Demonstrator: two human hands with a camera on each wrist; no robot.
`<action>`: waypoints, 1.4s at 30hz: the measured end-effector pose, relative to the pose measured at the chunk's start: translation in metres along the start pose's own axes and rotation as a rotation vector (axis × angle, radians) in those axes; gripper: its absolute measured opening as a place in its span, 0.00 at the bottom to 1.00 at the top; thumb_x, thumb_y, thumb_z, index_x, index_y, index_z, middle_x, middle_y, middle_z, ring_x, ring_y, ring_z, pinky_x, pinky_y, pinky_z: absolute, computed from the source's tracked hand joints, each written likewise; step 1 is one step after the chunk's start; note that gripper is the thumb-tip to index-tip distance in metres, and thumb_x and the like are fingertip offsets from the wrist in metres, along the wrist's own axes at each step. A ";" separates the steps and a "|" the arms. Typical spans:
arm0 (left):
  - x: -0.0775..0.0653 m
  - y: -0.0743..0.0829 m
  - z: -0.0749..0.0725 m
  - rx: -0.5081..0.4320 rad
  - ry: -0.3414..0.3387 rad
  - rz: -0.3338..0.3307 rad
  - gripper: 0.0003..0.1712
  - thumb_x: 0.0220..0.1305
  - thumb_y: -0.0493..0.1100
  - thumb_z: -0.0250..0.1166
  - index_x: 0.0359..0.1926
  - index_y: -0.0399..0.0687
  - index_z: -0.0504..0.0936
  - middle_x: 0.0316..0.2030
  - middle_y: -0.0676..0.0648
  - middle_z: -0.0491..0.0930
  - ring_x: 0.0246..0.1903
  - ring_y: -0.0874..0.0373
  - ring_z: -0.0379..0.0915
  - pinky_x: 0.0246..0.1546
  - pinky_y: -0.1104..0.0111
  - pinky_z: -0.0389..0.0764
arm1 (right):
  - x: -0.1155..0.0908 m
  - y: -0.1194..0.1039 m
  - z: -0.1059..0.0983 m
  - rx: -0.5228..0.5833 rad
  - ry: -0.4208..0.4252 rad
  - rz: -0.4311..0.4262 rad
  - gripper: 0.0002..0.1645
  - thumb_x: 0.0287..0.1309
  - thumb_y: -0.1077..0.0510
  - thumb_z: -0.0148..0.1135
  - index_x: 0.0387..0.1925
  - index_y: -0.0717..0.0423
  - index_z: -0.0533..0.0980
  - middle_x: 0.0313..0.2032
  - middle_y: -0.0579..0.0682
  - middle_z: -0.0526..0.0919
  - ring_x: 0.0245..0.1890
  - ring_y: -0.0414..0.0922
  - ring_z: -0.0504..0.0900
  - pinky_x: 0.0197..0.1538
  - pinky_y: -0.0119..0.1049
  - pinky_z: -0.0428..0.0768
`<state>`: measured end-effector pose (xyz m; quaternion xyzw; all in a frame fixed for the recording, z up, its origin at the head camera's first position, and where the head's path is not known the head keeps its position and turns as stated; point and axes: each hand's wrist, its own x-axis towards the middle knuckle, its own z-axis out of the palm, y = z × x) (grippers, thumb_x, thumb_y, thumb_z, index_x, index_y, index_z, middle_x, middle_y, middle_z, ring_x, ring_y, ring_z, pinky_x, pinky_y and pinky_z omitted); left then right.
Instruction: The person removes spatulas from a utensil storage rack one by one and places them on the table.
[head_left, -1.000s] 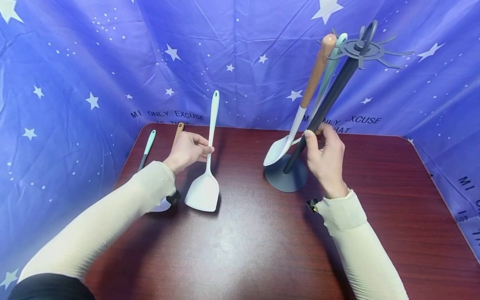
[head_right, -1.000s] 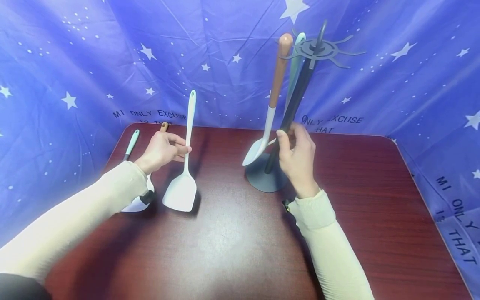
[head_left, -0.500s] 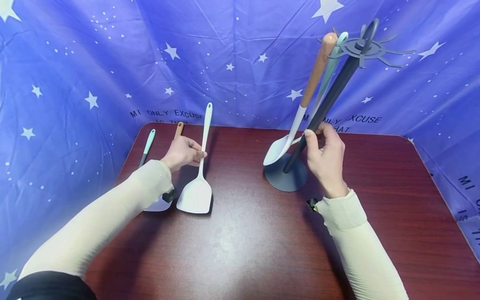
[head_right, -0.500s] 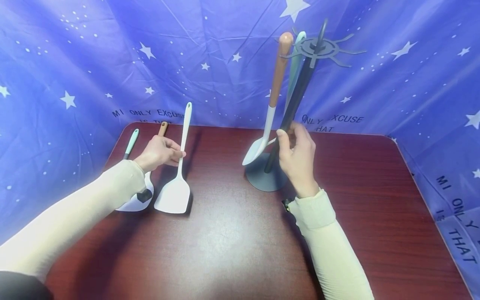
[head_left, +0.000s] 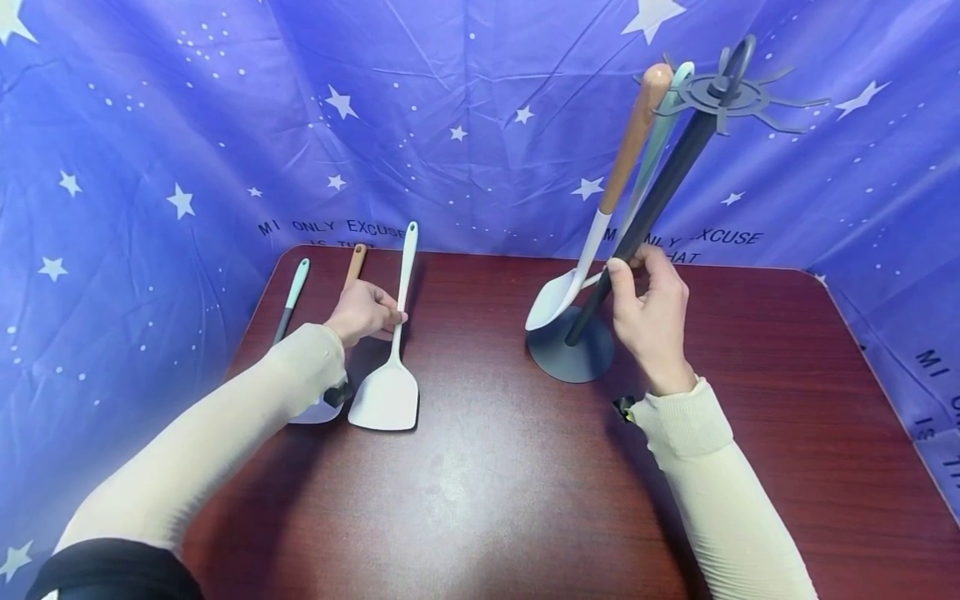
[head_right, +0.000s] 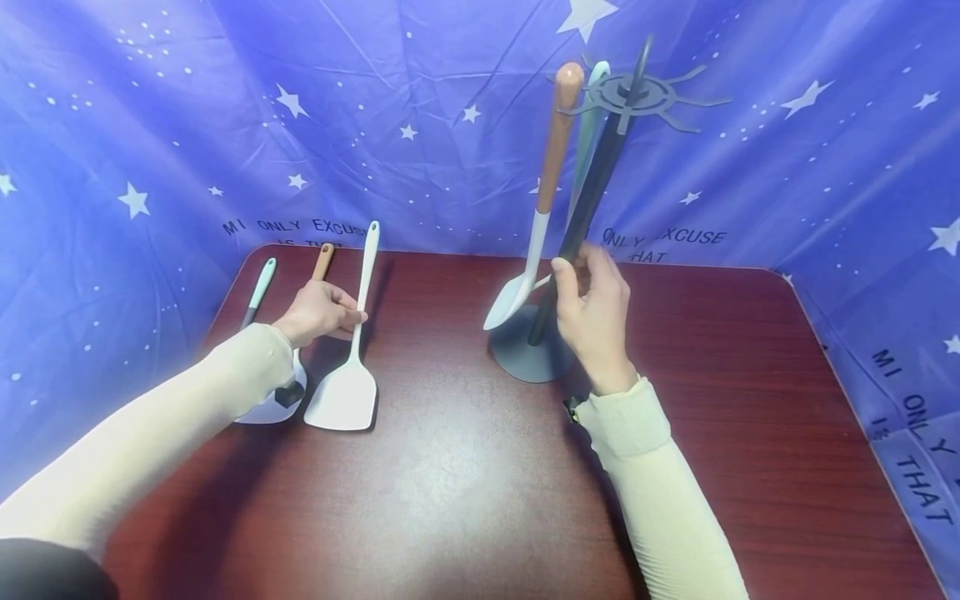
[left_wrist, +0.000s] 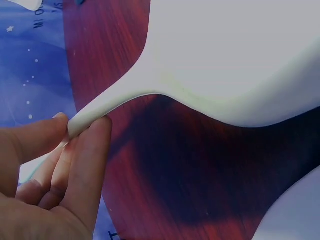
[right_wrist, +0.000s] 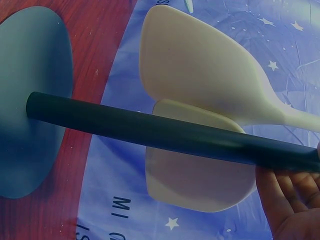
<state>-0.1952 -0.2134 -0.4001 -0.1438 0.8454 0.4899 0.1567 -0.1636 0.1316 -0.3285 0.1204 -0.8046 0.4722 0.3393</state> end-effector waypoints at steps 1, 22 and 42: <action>0.001 -0.001 0.000 -0.004 -0.003 -0.002 0.07 0.57 0.29 0.66 0.37 0.28 0.82 0.36 0.34 0.83 0.28 0.51 0.83 0.34 0.59 0.85 | 0.000 0.000 0.000 -0.001 -0.001 -0.007 0.08 0.58 0.68 0.62 0.34 0.73 0.74 0.28 0.63 0.75 0.27 0.28 0.70 0.34 0.21 0.69; 0.016 -0.012 0.001 0.021 -0.030 -0.072 0.08 0.56 0.27 0.66 0.37 0.26 0.81 0.36 0.34 0.84 0.27 0.54 0.83 0.32 0.61 0.85 | 0.001 0.002 0.000 0.008 -0.004 -0.004 0.08 0.58 0.67 0.61 0.34 0.73 0.74 0.28 0.63 0.76 0.28 0.28 0.70 0.35 0.21 0.69; 0.021 -0.014 0.001 0.118 -0.053 -0.083 0.07 0.54 0.29 0.69 0.32 0.25 0.82 0.27 0.38 0.82 0.23 0.52 0.83 0.30 0.62 0.85 | 0.000 0.039 0.005 -0.009 -0.003 -0.025 0.09 0.58 0.63 0.64 0.35 0.68 0.76 0.28 0.57 0.77 0.27 0.28 0.71 0.33 0.20 0.69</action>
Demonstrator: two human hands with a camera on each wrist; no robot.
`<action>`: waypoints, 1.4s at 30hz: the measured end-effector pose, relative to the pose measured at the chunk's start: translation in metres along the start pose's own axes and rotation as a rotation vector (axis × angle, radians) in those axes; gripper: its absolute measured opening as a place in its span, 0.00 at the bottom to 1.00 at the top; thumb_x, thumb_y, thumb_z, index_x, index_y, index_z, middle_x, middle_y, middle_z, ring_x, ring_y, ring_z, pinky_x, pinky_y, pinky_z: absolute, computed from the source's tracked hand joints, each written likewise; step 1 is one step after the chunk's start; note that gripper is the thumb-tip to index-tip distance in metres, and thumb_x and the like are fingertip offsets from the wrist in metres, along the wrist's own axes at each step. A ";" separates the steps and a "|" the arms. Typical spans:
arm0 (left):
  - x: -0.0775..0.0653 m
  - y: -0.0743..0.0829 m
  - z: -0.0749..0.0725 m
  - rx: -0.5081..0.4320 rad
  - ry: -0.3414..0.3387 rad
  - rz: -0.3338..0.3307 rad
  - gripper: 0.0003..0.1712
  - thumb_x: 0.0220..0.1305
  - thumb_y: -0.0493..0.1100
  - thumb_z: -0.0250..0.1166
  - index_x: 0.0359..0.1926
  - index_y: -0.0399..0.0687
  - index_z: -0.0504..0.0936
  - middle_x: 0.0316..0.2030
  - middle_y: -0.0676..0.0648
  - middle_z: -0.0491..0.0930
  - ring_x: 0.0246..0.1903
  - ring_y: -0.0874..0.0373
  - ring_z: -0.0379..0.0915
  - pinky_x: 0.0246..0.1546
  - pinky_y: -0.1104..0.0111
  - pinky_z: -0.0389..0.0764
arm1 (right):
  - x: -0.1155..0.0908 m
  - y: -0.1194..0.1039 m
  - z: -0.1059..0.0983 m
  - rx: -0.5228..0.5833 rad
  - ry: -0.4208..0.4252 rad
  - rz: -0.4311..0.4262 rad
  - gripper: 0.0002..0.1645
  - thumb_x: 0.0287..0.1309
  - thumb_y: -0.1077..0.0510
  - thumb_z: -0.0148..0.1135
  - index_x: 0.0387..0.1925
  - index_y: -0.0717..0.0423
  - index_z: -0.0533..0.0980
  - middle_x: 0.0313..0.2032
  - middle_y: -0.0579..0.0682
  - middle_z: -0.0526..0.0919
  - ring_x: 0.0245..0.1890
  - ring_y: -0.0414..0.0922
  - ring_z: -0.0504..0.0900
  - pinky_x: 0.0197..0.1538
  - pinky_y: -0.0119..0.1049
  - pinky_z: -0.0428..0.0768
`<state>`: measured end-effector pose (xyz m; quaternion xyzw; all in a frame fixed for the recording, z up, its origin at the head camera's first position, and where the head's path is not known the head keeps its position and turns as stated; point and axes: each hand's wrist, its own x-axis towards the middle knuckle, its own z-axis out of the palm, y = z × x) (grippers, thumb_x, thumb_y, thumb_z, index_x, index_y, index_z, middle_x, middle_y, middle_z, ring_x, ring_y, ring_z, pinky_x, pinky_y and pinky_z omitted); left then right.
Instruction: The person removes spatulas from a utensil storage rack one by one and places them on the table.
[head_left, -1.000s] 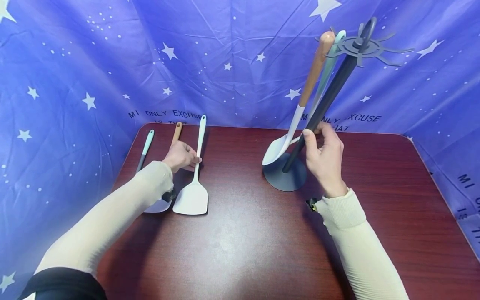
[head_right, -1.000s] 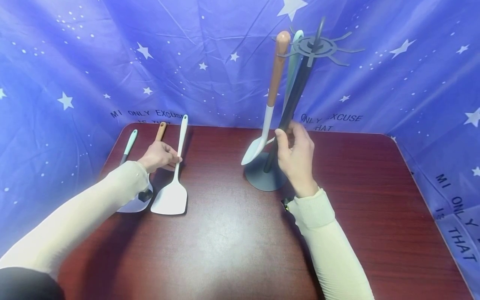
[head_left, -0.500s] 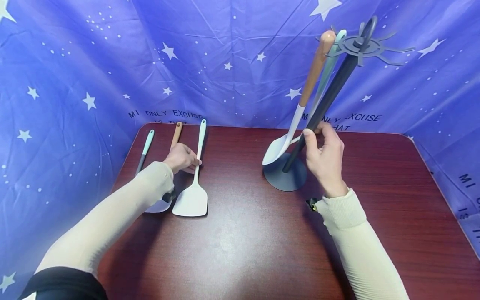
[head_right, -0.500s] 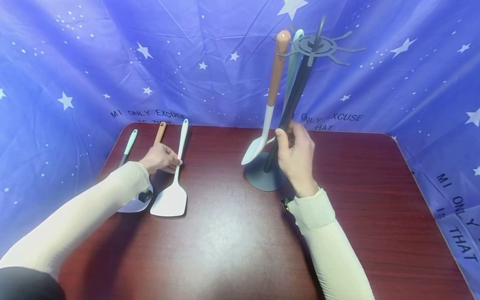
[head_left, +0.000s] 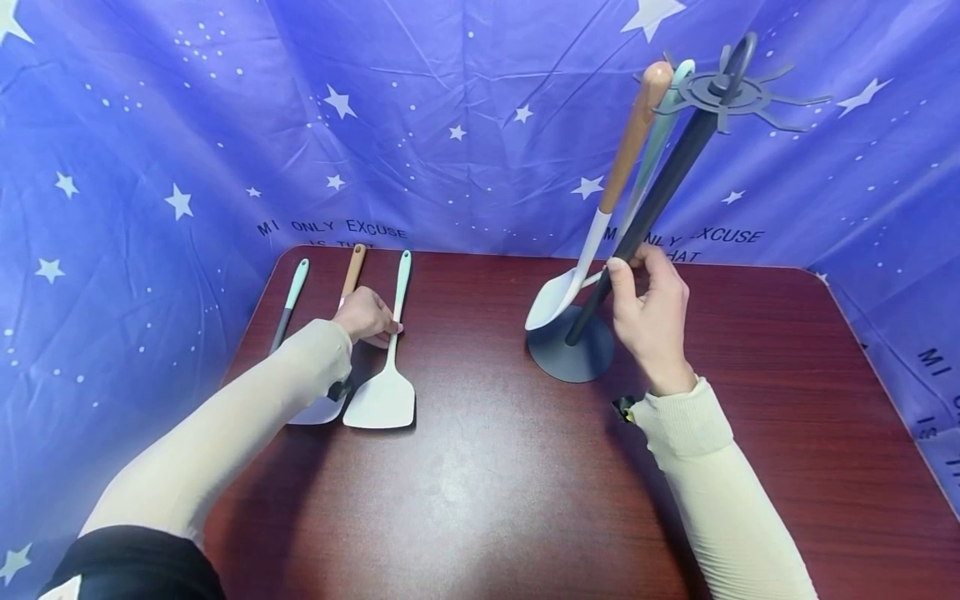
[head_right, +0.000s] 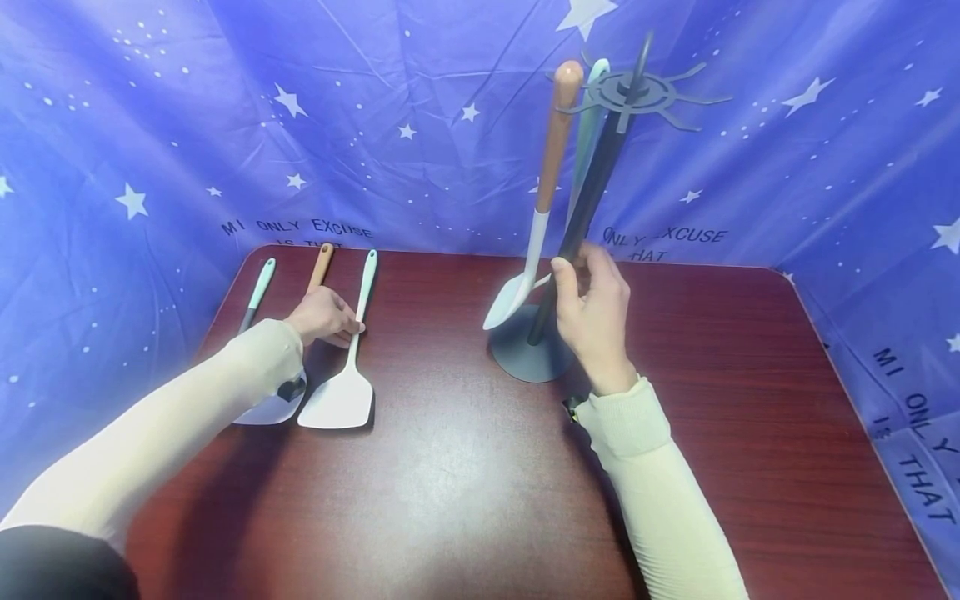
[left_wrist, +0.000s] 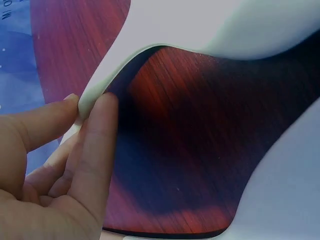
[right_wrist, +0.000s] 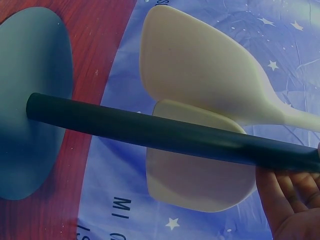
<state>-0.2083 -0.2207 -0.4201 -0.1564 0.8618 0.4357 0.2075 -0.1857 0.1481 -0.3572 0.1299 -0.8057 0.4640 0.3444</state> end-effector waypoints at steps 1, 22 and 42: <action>0.000 0.000 0.000 0.010 0.004 -0.006 0.06 0.53 0.29 0.69 0.32 0.26 0.82 0.26 0.39 0.82 0.23 0.52 0.83 0.29 0.62 0.85 | 0.000 0.003 0.000 -0.002 -0.002 0.003 0.10 0.59 0.62 0.64 0.35 0.67 0.76 0.29 0.56 0.77 0.27 0.29 0.71 0.33 0.20 0.70; -0.005 0.005 0.002 0.246 0.023 0.043 0.09 0.54 0.36 0.72 0.27 0.34 0.81 0.22 0.41 0.83 0.21 0.52 0.83 0.34 0.62 0.85 | 0.002 -0.034 -0.005 0.025 -0.002 0.004 0.08 0.58 0.68 0.62 0.34 0.72 0.75 0.28 0.62 0.76 0.27 0.29 0.71 0.35 0.20 0.69; -0.003 0.004 0.002 0.270 0.006 0.022 0.10 0.55 0.38 0.71 0.30 0.33 0.82 0.22 0.41 0.83 0.22 0.53 0.83 0.33 0.64 0.85 | 0.001 -0.037 -0.005 0.023 0.002 0.044 0.08 0.58 0.67 0.61 0.35 0.72 0.75 0.29 0.61 0.76 0.28 0.27 0.71 0.36 0.20 0.71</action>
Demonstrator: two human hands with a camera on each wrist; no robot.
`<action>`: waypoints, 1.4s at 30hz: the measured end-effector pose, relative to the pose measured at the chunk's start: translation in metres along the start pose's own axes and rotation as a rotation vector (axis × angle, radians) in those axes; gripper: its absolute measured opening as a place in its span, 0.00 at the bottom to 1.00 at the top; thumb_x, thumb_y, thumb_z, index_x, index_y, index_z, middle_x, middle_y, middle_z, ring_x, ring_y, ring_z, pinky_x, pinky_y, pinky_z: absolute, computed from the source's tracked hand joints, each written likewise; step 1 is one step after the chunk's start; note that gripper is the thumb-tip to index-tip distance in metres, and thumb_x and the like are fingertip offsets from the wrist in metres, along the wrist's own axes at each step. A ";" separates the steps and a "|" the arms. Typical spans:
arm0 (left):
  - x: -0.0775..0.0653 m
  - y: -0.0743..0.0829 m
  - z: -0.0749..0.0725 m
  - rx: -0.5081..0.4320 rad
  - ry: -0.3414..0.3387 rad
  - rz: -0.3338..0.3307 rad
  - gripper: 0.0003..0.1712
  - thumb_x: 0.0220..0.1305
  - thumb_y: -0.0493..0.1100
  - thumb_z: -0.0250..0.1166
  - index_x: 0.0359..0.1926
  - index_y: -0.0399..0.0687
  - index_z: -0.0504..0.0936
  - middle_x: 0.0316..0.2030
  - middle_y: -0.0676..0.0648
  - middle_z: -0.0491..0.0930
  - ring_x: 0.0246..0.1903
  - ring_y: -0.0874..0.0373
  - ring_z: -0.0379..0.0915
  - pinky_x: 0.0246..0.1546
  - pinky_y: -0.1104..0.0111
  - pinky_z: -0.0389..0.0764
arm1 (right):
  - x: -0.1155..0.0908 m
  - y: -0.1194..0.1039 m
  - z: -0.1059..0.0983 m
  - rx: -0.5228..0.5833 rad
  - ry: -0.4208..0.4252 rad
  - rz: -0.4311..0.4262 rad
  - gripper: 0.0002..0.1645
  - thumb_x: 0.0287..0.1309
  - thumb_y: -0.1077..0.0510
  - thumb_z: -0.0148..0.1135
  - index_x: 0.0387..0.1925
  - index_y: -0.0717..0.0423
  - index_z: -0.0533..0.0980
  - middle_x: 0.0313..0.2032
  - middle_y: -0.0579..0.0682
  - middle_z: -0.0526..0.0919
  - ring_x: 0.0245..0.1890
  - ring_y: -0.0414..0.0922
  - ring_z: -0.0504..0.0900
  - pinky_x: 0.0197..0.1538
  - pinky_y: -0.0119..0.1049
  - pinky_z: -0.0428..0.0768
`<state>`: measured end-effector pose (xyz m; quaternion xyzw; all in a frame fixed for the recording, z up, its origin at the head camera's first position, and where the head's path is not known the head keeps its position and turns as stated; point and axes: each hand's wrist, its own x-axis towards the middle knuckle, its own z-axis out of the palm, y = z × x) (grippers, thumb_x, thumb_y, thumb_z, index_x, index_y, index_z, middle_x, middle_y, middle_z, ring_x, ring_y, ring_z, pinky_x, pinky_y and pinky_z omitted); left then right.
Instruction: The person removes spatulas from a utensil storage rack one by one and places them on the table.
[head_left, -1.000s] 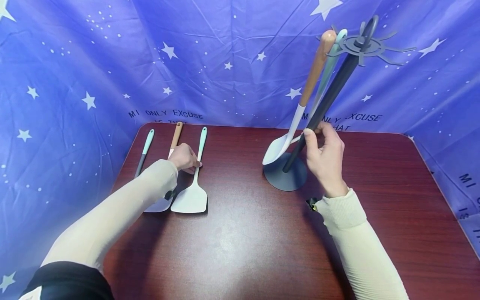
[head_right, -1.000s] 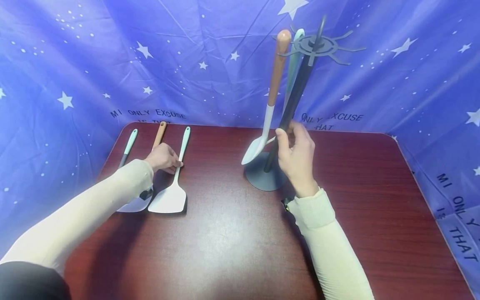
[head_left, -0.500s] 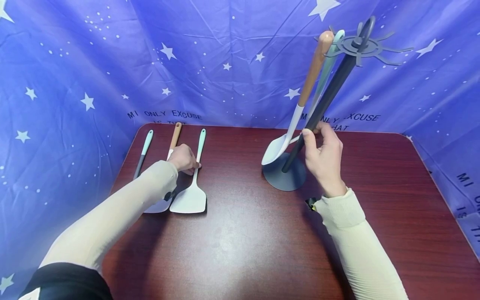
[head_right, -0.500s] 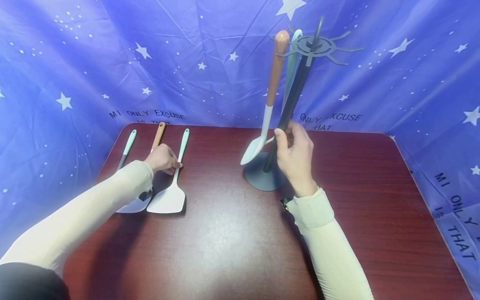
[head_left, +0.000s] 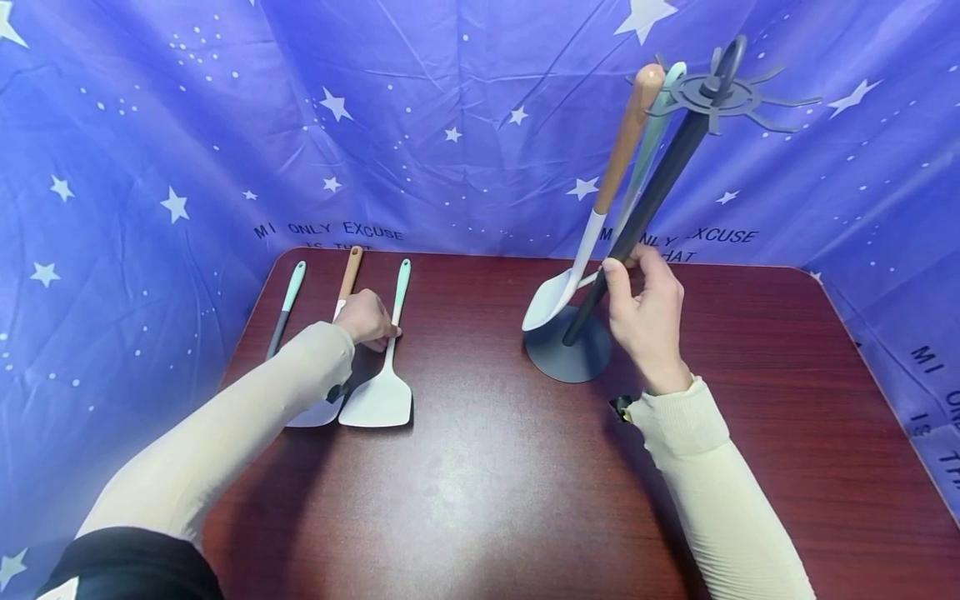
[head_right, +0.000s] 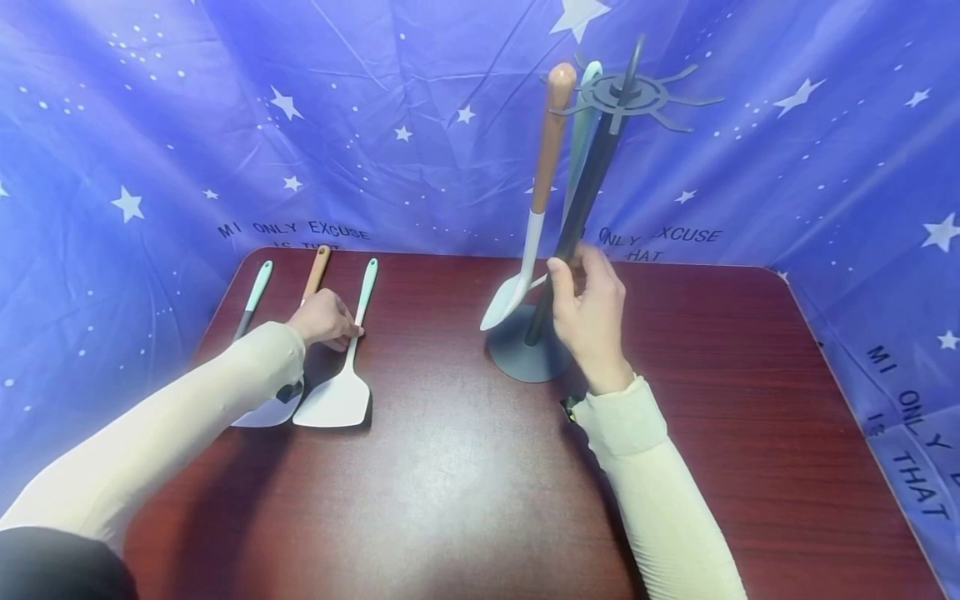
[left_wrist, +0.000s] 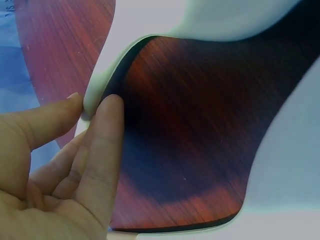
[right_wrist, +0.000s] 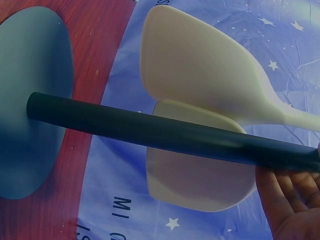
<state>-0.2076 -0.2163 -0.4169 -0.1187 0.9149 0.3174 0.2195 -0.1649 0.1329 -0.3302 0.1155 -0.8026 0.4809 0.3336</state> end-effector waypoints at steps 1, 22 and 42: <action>0.000 0.000 0.000 -0.004 -0.005 0.001 0.10 0.55 0.38 0.71 0.30 0.33 0.82 0.23 0.40 0.83 0.22 0.52 0.84 0.33 0.64 0.85 | 0.000 0.000 0.000 0.002 0.000 0.000 0.08 0.58 0.67 0.61 0.35 0.72 0.75 0.29 0.61 0.76 0.28 0.27 0.71 0.36 0.21 0.71; -0.028 0.046 -0.008 0.057 0.018 0.246 0.12 0.57 0.45 0.70 0.33 0.38 0.84 0.25 0.41 0.84 0.27 0.50 0.84 0.37 0.61 0.83 | -0.001 -0.002 0.000 -0.012 0.003 -0.006 0.08 0.58 0.68 0.61 0.35 0.73 0.75 0.29 0.62 0.76 0.29 0.28 0.71 0.36 0.19 0.69; -0.043 0.116 0.022 -0.151 0.190 0.658 0.15 0.60 0.46 0.68 0.45 0.44 0.84 0.33 0.51 0.84 0.32 0.61 0.78 0.37 0.70 0.78 | -0.001 0.002 0.001 -0.020 0.012 -0.026 0.08 0.58 0.66 0.62 0.34 0.71 0.75 0.28 0.61 0.76 0.28 0.29 0.70 0.35 0.21 0.68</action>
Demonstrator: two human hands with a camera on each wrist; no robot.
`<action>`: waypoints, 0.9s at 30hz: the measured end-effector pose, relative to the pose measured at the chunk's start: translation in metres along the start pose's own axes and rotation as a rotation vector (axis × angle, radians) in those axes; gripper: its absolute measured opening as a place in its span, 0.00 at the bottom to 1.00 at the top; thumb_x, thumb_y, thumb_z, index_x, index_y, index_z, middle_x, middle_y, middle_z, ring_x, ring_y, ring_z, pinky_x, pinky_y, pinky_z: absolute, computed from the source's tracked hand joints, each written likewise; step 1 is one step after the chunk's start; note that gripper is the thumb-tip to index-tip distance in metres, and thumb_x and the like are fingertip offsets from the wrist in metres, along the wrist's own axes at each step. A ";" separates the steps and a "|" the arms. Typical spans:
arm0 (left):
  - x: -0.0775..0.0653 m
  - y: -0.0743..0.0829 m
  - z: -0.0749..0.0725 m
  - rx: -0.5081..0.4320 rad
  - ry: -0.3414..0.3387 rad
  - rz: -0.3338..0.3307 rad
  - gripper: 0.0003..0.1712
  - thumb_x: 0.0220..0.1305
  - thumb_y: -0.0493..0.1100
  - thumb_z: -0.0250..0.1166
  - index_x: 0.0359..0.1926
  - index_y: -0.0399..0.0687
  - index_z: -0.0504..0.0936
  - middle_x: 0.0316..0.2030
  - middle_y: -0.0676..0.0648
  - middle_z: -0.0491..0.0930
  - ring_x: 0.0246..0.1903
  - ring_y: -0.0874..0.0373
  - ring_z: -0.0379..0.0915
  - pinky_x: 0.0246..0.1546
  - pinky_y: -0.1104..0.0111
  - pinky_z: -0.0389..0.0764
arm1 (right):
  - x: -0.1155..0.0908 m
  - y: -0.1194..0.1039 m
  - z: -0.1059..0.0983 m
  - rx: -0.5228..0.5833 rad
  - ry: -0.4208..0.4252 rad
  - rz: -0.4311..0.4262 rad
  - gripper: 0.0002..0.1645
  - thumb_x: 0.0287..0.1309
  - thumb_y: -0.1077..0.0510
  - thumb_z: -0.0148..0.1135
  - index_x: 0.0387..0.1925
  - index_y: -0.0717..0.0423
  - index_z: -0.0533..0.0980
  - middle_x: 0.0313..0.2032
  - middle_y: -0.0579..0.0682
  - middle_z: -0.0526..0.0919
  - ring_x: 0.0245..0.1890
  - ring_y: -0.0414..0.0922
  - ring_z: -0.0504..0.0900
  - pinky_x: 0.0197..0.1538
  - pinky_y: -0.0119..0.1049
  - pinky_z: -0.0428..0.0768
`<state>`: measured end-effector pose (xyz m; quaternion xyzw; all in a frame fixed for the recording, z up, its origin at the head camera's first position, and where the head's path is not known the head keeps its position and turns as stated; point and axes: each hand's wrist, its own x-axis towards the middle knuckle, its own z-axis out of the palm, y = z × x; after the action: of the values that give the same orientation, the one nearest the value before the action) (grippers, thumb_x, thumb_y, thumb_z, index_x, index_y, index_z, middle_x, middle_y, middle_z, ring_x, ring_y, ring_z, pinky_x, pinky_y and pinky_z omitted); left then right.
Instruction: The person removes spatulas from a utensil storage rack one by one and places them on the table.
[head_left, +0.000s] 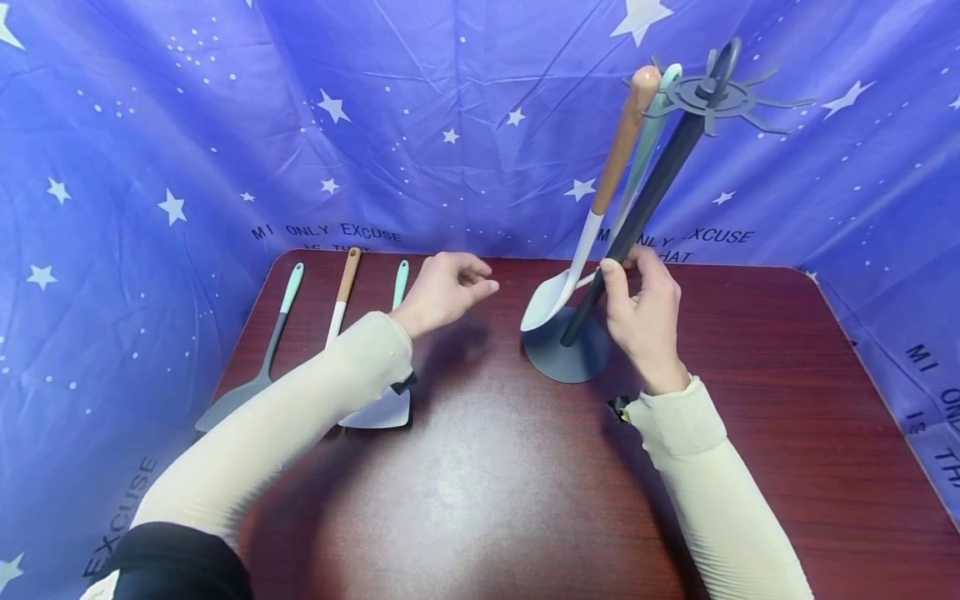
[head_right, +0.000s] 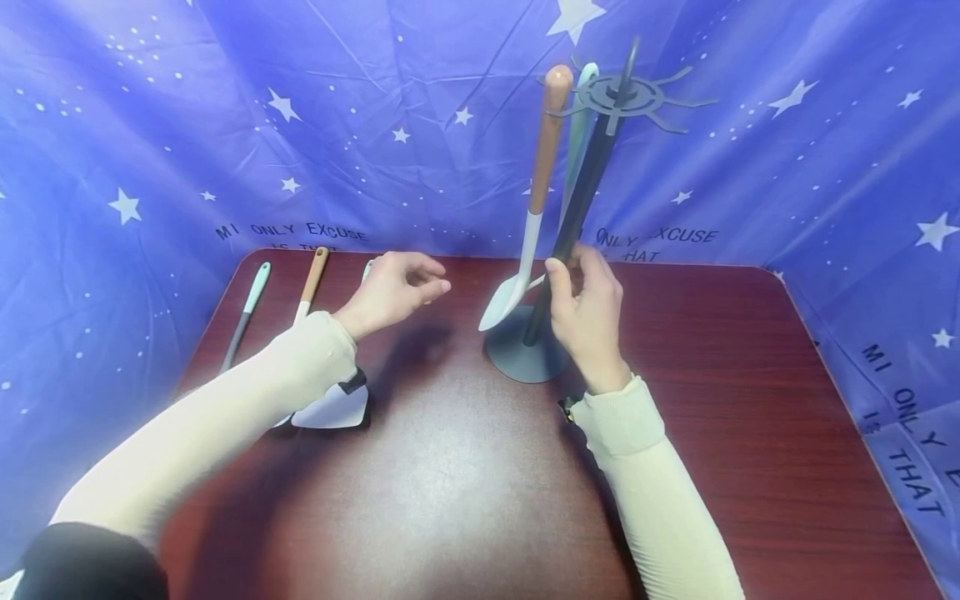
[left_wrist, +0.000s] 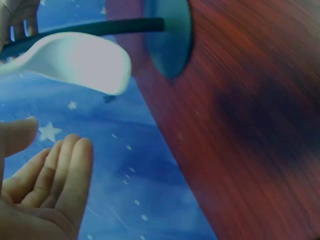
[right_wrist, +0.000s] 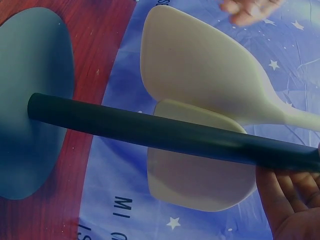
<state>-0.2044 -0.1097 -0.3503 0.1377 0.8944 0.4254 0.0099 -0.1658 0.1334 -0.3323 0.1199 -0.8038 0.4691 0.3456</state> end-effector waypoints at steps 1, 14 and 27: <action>0.001 0.004 0.002 -0.026 0.005 0.021 0.15 0.60 0.45 0.68 0.46 0.44 0.84 0.33 0.51 0.84 0.32 0.61 0.78 0.38 0.70 0.78 | 0.000 -0.001 0.000 0.000 0.000 -0.001 0.08 0.58 0.66 0.62 0.34 0.71 0.75 0.28 0.61 0.76 0.28 0.29 0.70 0.35 0.21 0.68; 0.014 0.052 0.035 -0.270 0.009 0.285 0.26 0.60 0.36 0.67 0.59 0.38 0.74 0.47 0.42 0.80 0.43 0.57 0.79 0.47 0.73 0.79 | -0.001 0.040 0.004 -0.044 -0.012 0.003 0.10 0.59 0.59 0.64 0.36 0.64 0.77 0.28 0.54 0.78 0.28 0.33 0.73 0.34 0.21 0.69; 0.028 0.080 0.050 -0.360 -0.017 0.287 0.23 0.65 0.34 0.61 0.61 0.41 0.73 0.48 0.44 0.81 0.45 0.62 0.79 0.49 0.79 0.76 | 0.000 0.038 0.004 -0.043 -0.015 -0.001 0.12 0.59 0.58 0.64 0.38 0.65 0.77 0.29 0.55 0.78 0.29 0.34 0.74 0.35 0.25 0.72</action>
<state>-0.2053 -0.0174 -0.3184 0.2630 0.7754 0.5738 -0.0190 -0.1866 0.1503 -0.3589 0.1164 -0.8161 0.4508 0.3424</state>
